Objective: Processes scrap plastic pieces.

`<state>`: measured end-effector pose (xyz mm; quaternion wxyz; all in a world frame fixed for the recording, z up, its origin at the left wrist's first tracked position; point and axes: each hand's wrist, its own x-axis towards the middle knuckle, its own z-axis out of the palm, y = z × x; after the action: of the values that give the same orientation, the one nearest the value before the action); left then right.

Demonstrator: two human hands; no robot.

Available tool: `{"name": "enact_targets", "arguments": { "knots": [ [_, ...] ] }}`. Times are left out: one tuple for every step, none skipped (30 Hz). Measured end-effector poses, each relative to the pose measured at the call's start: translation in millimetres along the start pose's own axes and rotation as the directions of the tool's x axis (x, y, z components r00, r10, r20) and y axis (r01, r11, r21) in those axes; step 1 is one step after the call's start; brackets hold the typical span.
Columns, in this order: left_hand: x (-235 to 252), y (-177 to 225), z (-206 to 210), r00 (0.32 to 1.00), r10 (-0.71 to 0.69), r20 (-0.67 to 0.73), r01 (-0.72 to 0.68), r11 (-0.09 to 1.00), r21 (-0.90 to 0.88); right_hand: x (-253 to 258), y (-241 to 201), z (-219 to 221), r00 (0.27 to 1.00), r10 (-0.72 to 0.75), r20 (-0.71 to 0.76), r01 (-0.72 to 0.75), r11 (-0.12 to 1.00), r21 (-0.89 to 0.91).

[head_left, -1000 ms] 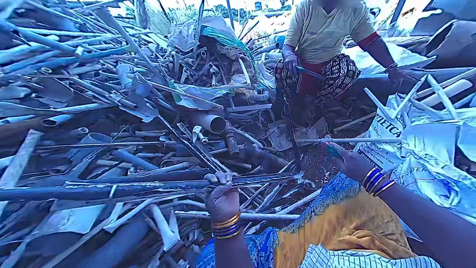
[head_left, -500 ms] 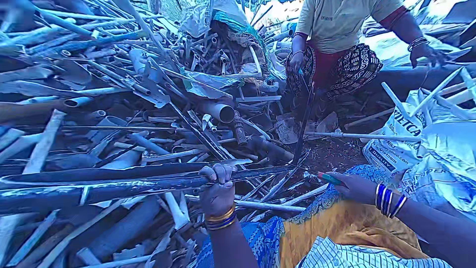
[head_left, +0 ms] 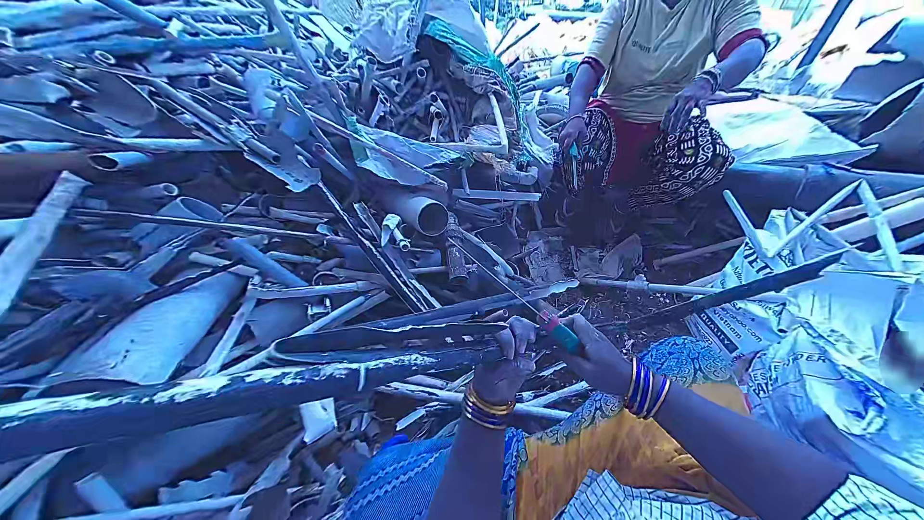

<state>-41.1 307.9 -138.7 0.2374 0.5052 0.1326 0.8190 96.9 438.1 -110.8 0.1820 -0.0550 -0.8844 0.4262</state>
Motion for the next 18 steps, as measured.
{"name": "enact_targets", "arguments": {
  "knots": [
    [-1, -1, -2, 1.000, -0.015, 0.009, 0.015, 1.000, -0.002, 0, 2, -2, 0.999, 0.012, 0.041, -0.011, 1.000, -0.028],
    [-1, -1, -3, 0.999, -0.040, 0.016, 0.040, 0.999, 0.000, -1, 5, -4, 0.997, 0.018, 0.069, -0.015, 0.999, -0.045],
    [-2, -1, -2, 0.997, -0.071, -0.008, 0.070, 0.997, -0.009, -2, 8, -4, 0.997, 0.010, 0.076, -0.006, 0.999, -0.053],
    [-3, 0, 3, 0.990, -0.112, -0.083, 0.111, 0.994, -0.021, -3, 10, -4, 0.998, 0.003, 0.068, 0.001, 0.998, -0.059],
    [-4, 1, 9, 0.967, -0.155, -0.200, 0.154, 0.988, -0.022, -4, 13, -4, 0.999, -0.014, 0.033, 0.016, 0.997, -0.072],
    [-4, 3, 17, 0.918, -0.195, -0.345, 0.207, 0.978, -0.003, -5, 16, -4, 1.000, -0.029, -0.010, 0.028, 0.996, -0.086],
    [-1, 6, 23, 0.856, -0.233, -0.462, 0.279, 0.960, 0.035, -4, 18, -5, 0.998, -0.036, -0.042, 0.031, 0.994, -0.107],
    [2, 11, 25, 0.809, -0.272, -0.521, 0.373, 0.923, 0.097, -3, 19, -8, 0.997, -0.040, -0.066, 0.031, 0.991, -0.129],
    [5, 21, 24, 0.790, -0.320, -0.523, 0.466, 0.868, 0.174, -2, 22, -12, 0.994, -0.053, -0.091, 0.039, 0.987, -0.153],
    [7, 33, 18, 0.792, -0.362, -0.493, 0.518, 0.825, 0.227, -1, 25, -16, 0.991, -0.075, -0.110, 0.054, 0.981, -0.184],
    [7, 45, 9, 0.803, -0.372, -0.465, 0.523, 0.815, 0.251, 1, 28, -21, 0.987, -0.104, -0.125, 0.074, 0.972, -0.223],
    [5, 57, 1, 0.811, -0.324, -0.487, 0.483, 0.841, 0.244, 3, 33, -28, 0.984, -0.121, -0.129, 0.085, 0.963, -0.254],
    [4, 66, -4, 0.795, -0.236, -0.559, 0.407, 0.891, 0.202, 4, 39, -34, 0.984, -0.130, -0.125, 0.089, 0.953, -0.290],
    [6, 73, -5, 0.751, -0.139, -0.646, 0.307, 0.939, 0.155, 5, 45, -41, 0.982, -0.146, -0.122, 0.100, 0.942, -0.319],
    [9, 80, -5, 0.706, -0.076, -0.704, 0.240, 0.961, 0.136, 5, 51, -46, 0.977, -0.172, -0.126, 0.119, 0.931, -0.345],
    [11, 86, -3, 0.665, -0.056, -0.744, 0.229, 0.964, 0.133, 5, 56, -51, 0.971, -0.199, -0.131, 0.139, 0.921, -0.363],
    [16, 91, 3, 0.611, -0.057, -0.790, 0.264, 0.955, 0.135, 6, 60, -55, 0.968, -0.216, -0.129, 0.155, 0.915, -0.373],
    [23, 95, 10, 0.539, -0.071, -0.839, 0.314, 0.942, 0.121, 7, 64, -59, 0.963, -0.237, -0.125, 0.170, 0.903, -0.395]
  ]
}}
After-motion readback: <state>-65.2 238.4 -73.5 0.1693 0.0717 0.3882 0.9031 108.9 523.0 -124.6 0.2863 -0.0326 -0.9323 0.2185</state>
